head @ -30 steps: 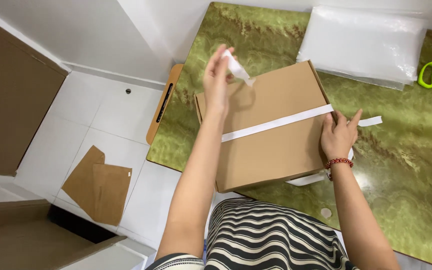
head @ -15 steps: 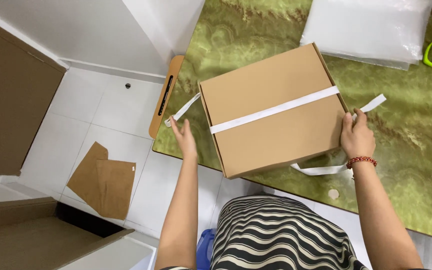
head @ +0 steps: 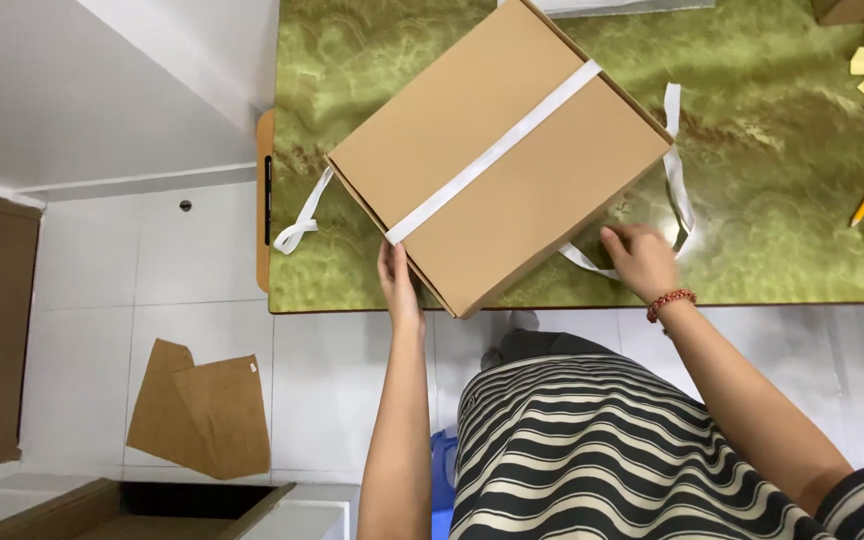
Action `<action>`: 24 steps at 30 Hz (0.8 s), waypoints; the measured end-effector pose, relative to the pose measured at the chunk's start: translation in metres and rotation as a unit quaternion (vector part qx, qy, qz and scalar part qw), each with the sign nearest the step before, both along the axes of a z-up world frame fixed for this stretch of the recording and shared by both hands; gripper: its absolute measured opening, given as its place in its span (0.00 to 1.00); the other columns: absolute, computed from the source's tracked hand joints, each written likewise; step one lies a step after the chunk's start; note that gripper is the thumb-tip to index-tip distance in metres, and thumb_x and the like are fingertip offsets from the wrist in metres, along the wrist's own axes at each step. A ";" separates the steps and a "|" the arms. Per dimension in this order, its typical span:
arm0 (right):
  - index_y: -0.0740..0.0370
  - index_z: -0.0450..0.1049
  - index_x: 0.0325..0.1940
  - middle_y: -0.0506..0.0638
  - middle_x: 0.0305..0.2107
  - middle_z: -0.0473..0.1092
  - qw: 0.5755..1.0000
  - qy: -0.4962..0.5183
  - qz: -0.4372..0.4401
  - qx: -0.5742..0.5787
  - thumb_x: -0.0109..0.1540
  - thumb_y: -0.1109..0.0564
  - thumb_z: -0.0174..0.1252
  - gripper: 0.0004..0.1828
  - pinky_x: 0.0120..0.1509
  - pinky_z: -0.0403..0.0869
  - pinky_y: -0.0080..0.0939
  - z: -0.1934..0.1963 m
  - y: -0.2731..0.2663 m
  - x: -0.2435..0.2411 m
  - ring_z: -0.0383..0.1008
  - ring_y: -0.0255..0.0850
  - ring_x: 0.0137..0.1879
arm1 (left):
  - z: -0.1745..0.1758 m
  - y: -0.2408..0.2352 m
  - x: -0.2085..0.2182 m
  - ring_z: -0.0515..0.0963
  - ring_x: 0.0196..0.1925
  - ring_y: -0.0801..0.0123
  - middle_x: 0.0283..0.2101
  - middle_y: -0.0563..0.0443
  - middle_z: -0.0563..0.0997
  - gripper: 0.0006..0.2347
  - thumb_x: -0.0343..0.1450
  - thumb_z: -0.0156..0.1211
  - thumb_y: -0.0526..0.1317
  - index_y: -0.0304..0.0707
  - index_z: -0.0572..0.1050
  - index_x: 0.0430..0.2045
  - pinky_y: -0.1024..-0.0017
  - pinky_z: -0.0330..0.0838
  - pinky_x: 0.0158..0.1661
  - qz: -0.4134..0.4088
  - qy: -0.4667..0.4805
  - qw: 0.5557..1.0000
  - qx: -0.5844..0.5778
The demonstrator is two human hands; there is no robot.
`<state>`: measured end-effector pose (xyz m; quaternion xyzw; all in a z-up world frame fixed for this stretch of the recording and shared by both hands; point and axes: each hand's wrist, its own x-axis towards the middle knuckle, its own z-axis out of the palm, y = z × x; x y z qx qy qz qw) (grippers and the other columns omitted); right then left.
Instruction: The person unties a ribbon from a cardboard box, opens it, and removes a plastic-wrapped light blue shirt. They unwrap the shirt, place it on a hanger, and hang it on a clothing rack. The person then folds the empty plastic bag and places it on the table before stacking the empty box with other boxes.
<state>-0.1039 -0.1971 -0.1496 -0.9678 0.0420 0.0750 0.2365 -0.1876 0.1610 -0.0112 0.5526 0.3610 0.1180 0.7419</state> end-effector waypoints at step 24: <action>0.67 0.56 0.70 0.59 0.50 0.64 0.785 0.146 -0.207 0.566 0.62 0.32 0.74 0.51 0.60 0.79 0.62 0.113 0.102 0.023 0.77 0.58 0.56 | -0.021 0.002 0.024 0.60 0.74 0.40 0.71 0.37 0.58 0.41 0.68 0.71 0.46 0.59 0.52 0.78 0.39 0.55 0.69 -0.050 0.062 0.911 0.405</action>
